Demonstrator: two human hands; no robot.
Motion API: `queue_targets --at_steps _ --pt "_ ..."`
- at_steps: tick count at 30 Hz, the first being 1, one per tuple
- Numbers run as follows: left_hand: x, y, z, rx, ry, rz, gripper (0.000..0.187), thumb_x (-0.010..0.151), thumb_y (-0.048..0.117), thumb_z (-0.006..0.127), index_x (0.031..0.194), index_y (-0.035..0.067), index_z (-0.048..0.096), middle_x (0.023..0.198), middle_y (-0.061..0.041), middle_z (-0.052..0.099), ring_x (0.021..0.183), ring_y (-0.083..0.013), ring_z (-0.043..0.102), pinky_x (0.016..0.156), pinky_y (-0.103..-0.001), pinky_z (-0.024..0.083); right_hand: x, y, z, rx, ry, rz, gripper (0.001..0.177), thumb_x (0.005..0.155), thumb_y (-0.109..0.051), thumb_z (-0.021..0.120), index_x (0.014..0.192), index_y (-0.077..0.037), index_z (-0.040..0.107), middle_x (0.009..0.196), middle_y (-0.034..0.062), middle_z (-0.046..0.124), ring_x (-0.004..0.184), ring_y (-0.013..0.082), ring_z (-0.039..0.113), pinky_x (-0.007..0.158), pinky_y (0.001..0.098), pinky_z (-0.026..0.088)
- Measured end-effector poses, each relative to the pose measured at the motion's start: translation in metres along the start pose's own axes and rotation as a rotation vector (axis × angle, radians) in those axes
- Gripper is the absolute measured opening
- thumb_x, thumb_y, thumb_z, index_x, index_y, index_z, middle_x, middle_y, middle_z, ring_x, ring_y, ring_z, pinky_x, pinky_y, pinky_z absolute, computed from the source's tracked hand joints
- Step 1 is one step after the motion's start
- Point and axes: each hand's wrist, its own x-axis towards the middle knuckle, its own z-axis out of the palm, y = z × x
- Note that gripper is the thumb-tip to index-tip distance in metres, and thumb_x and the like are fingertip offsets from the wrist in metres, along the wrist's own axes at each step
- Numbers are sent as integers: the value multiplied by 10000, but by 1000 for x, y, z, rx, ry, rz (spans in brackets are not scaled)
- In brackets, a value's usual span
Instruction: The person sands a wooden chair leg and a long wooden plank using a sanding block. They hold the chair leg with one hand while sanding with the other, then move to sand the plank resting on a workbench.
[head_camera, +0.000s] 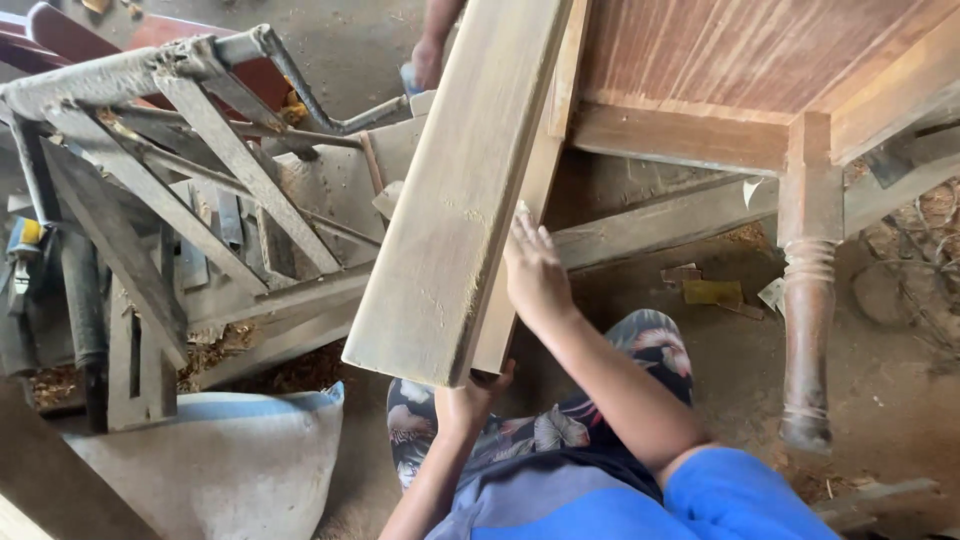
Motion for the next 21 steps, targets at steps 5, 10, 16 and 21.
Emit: queue_targets --at_steps 5,10,16,21 --pt "-5 5 -4 15 -26 26 685 609 516 946 1082 56 765 1022 -228 763 1064 -432 717 899 -544 569 83 107 82 -208 -27 18 462 1028 -86 541 1485 -27 528 1534 168 540 1500 253 395 1214 657 156" --pt "-3 -17 11 -7 -39 -21 581 610 527 937 1002 127 784 921 -180 770 963 -349 755 818 -458 573 48 69 53 -96 41 -43 410 1058 -127 553 1458 -38 558 1534 182 515 1455 302 412 1150 559 282" --pt "6 22 -15 -131 -51 85 435 611 384 954 864 64 803 784 -203 749 814 -314 723 798 -457 560 12 49 16 144 -5 -45 367 1014 -209 608 1376 -213 670 1445 56 631 1361 254 566 1072 466 466" --pt "5 -12 8 -191 -42 142 500 627 326 974 1032 136 749 855 -120 758 864 -248 727 866 -426 548 94 93 40 90 63 65 283 1045 -298 625 1305 -241 721 1466 46 593 1280 258 619 1009 471 515"
